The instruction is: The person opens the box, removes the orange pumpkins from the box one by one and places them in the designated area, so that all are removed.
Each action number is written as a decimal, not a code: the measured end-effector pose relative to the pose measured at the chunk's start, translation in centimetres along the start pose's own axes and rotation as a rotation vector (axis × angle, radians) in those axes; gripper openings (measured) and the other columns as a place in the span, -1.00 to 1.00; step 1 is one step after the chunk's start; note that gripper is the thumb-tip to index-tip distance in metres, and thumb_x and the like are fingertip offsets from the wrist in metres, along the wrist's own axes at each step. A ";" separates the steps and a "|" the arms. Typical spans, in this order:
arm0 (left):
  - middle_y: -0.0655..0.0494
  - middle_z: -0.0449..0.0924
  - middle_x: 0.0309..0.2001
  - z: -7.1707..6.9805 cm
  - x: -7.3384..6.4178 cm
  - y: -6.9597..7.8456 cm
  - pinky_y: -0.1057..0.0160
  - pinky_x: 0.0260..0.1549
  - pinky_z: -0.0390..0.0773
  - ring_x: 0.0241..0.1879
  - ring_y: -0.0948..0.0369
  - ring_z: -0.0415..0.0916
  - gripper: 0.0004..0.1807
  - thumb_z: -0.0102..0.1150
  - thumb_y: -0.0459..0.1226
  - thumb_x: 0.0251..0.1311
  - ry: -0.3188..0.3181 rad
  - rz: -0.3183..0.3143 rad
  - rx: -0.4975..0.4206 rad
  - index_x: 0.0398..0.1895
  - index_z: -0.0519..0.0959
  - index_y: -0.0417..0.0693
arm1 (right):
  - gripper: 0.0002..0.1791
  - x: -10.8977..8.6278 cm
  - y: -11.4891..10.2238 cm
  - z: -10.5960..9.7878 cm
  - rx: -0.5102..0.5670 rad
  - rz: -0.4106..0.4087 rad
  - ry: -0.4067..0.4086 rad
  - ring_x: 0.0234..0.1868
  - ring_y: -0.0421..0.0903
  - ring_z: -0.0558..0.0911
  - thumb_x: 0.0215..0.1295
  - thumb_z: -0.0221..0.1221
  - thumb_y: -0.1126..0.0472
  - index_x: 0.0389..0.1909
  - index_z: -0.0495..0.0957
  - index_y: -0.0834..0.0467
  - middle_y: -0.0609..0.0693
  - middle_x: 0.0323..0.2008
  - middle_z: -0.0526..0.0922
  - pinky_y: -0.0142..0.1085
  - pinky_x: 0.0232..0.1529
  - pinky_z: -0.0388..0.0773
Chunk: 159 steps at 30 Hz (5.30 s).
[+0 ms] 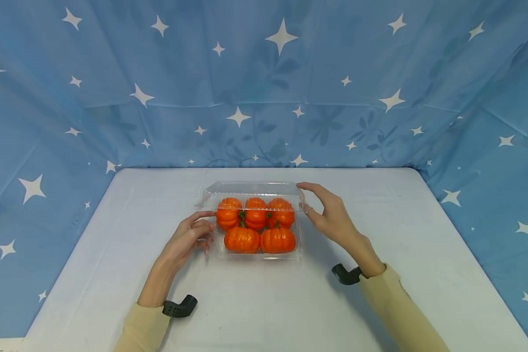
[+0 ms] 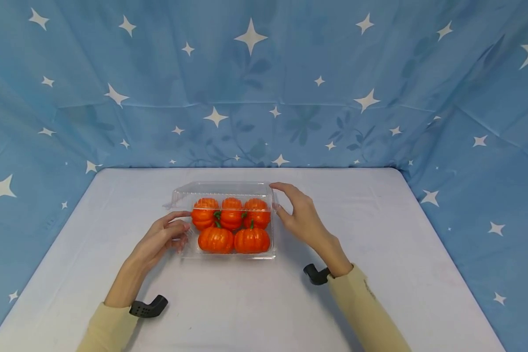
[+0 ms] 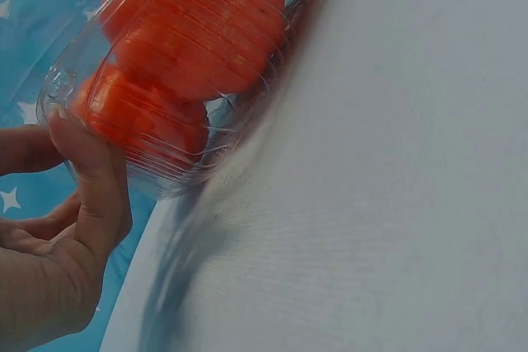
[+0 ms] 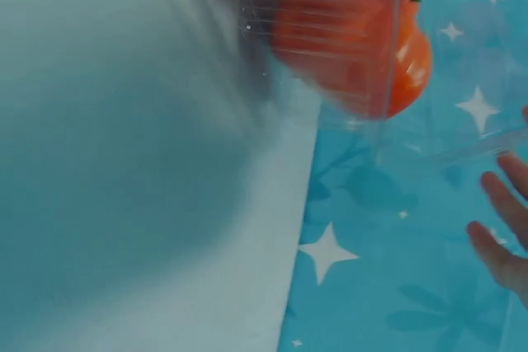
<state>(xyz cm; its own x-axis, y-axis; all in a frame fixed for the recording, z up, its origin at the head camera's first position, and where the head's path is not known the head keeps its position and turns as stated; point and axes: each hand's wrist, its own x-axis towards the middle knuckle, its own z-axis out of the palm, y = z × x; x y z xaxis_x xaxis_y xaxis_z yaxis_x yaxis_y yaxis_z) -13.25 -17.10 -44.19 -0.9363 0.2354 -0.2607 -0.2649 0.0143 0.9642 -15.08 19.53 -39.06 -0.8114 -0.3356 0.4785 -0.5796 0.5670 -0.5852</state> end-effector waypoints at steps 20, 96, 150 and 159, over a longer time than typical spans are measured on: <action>0.04 0.48 -0.39 -0.1 0.0 0.2 0.32 -0.59 0.49 -0.52 0.21 0.41 -0.55 -0.05 -0.36 0.44 -0.008 -0.041 -0.006 0.35 0.33 -0.25 | -0.50 2.9 2.9 1.1 0.307 0.121 -0.012 0.26 0.16 0.62 0.56 0.04 0.36 0.46 0.34 0.13 0.19 0.26 0.57 -0.31 0.17 0.62; 0.05 0.52 -0.36 -1.4 -0.3 0.2 0.30 -0.50 0.60 -0.48 0.20 0.46 -0.53 0.00 -0.39 0.46 -0.091 -0.026 0.053 0.36 0.25 -0.35 | -0.34 2.6 6.1 3.1 0.478 0.752 -0.330 0.30 0.20 0.58 0.53 0.12 0.05 0.47 0.29 0.35 0.33 0.35 0.48 0.00 0.40 0.44; 0.04 0.52 -0.36 -1.6 -0.2 0.0 0.29 -0.49 0.60 -0.49 0.21 0.43 -0.49 0.02 -0.36 0.47 -0.117 -0.013 0.074 0.40 0.22 -0.34 | -0.22 0.6 -1.9 1.8 -0.103 -0.029 -0.688 0.44 0.23 0.37 0.23 0.41 0.31 0.44 0.33 0.33 0.23 0.42 0.42 0.11 0.36 0.46; 0.06 0.52 -0.38 -1.4 -0.1 0.1 0.30 -0.52 0.59 -0.51 0.22 0.44 -0.52 0.00 -0.40 0.44 -0.099 -0.009 0.077 0.37 0.24 -0.36 | -0.26 0.5 -2.0 1.8 -0.130 -0.044 -0.676 0.42 0.22 0.40 0.23 0.39 0.31 0.43 0.37 0.31 0.21 0.39 0.45 0.10 0.36 0.46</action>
<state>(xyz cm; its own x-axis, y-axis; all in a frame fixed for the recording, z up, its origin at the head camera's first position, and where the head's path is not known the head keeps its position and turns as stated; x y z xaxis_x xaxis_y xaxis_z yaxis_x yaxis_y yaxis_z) -13.47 -18.45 -44.15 -0.9054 0.3299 -0.2673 -0.2514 0.0908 0.9636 -14.51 16.89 -38.83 -0.6805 -0.7318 -0.0376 -0.6337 0.6136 -0.4710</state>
